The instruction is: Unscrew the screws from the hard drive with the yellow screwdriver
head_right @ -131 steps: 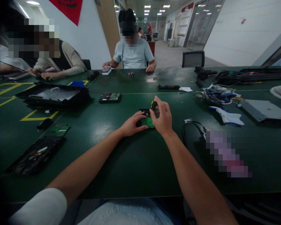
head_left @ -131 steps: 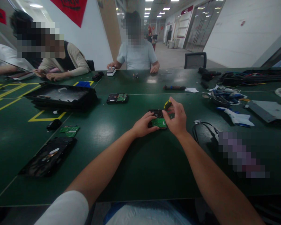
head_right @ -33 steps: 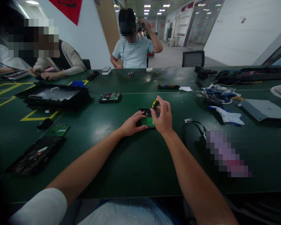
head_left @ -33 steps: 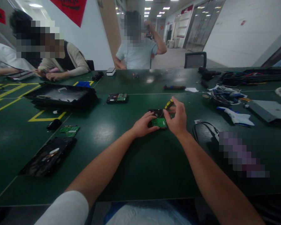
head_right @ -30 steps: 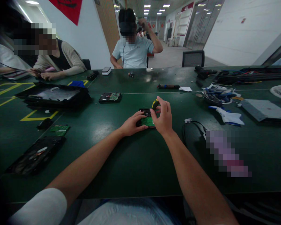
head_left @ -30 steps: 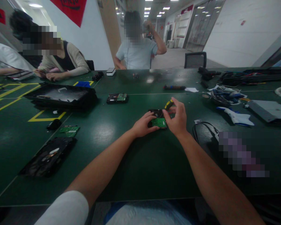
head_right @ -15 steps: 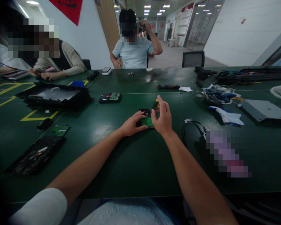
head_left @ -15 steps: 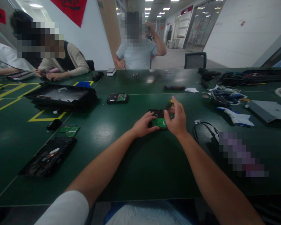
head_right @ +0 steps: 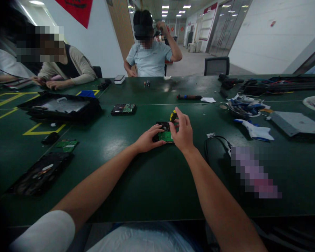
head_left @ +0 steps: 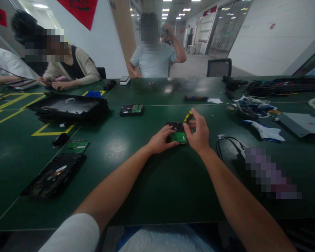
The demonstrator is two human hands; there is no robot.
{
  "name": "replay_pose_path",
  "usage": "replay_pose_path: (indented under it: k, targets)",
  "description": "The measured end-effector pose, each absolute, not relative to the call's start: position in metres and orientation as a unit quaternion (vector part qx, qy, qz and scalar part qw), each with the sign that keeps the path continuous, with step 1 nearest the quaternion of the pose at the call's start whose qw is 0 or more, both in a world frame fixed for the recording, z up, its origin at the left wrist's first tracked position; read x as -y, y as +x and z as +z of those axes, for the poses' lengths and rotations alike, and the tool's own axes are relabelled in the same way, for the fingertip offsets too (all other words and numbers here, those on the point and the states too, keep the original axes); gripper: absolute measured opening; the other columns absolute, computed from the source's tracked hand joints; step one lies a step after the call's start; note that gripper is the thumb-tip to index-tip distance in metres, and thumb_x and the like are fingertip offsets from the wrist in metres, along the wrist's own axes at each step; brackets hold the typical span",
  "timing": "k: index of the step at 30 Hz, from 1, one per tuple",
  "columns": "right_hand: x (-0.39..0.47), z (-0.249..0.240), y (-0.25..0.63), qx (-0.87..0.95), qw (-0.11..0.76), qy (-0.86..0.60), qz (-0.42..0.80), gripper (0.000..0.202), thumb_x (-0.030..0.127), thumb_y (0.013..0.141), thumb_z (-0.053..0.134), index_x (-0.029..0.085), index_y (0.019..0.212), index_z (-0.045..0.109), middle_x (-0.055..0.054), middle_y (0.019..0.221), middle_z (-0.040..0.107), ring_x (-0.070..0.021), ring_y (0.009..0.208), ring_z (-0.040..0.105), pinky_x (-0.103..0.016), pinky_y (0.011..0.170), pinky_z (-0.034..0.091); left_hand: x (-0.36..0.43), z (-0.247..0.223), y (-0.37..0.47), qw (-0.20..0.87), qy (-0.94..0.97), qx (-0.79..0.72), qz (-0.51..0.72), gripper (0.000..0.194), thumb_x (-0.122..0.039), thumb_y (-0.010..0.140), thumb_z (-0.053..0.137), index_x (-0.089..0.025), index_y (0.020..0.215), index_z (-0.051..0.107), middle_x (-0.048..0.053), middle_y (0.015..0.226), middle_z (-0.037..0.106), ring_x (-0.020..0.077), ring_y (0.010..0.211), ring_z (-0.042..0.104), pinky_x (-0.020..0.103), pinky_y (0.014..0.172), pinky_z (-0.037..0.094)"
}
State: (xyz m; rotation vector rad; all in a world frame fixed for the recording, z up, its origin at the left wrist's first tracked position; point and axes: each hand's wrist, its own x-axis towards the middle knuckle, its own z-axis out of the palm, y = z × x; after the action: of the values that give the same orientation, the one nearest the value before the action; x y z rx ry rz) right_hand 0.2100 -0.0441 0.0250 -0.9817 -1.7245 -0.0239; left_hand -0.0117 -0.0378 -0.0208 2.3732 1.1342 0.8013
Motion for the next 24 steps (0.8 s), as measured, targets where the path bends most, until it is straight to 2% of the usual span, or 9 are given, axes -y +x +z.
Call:
replay_pose_path:
  k: [7, 12, 18, 24]
  targets:
    - [0.0429, 0.024, 0.2107, 0.73, 0.548, -0.409, -0.004, 0.066, 0.029, 0.099, 0.059, 0.031, 0.161, 0.036, -0.012, 0.138, 0.059, -0.0222, 0.096, 0.071, -0.043, 0.083, 0.068, 0.0379, -0.0207, -0.0116, 0.194, 0.846, -0.406, 0.286, 0.067, -0.057, 0.088, 0.075, -0.023, 0.143, 0.06, 0.014, 0.164, 0.046, 0.0339, 0.159, 0.032, 0.054, 0.128, 0.034]
    - [0.0432, 0.0249, 0.2104, 0.724, 0.549, -0.419, -0.007, 0.065, 0.034, 0.097, 0.064, 0.031, 0.157, 0.04, -0.012, 0.133, 0.059, -0.0212, 0.089, 0.07, -0.042, 0.076, 0.068, 0.0382, -0.0203, -0.0118, 0.196, 0.846, -0.402, 0.289, 0.068, -0.058, 0.087, 0.075, -0.023, 0.143, 0.06, 0.014, 0.164, 0.046, 0.0341, 0.159, 0.033, 0.054, 0.128, 0.035]
    - [0.0431, 0.0244, 0.2103, 0.729, 0.547, -0.411, -0.006, 0.065, 0.029, 0.098, 0.06, 0.031, 0.159, 0.037, -0.013, 0.136, 0.058, -0.0224, 0.095, 0.07, -0.043, 0.08, 0.068, 0.0379, -0.0208, -0.0118, 0.196, 0.845, -0.403, 0.291, 0.068, -0.057, 0.087, 0.076, -0.023, 0.143, 0.06, 0.015, 0.163, 0.046, 0.0344, 0.159, 0.033, 0.055, 0.128, 0.035]
    - [0.0421, 0.0238, 0.21, 0.726, 0.551, -0.411, -0.008, 0.066, 0.03, 0.097, 0.064, 0.032, 0.157, 0.039, -0.012, 0.133, 0.058, -0.0206, 0.089, 0.069, -0.041, 0.074, 0.068, 0.0378, -0.0211, -0.0115, 0.195, 0.846, -0.405, 0.286, 0.069, -0.058, 0.087, 0.075, -0.022, 0.144, 0.06, 0.015, 0.164, 0.046, 0.0338, 0.159, 0.033, 0.053, 0.128, 0.035]
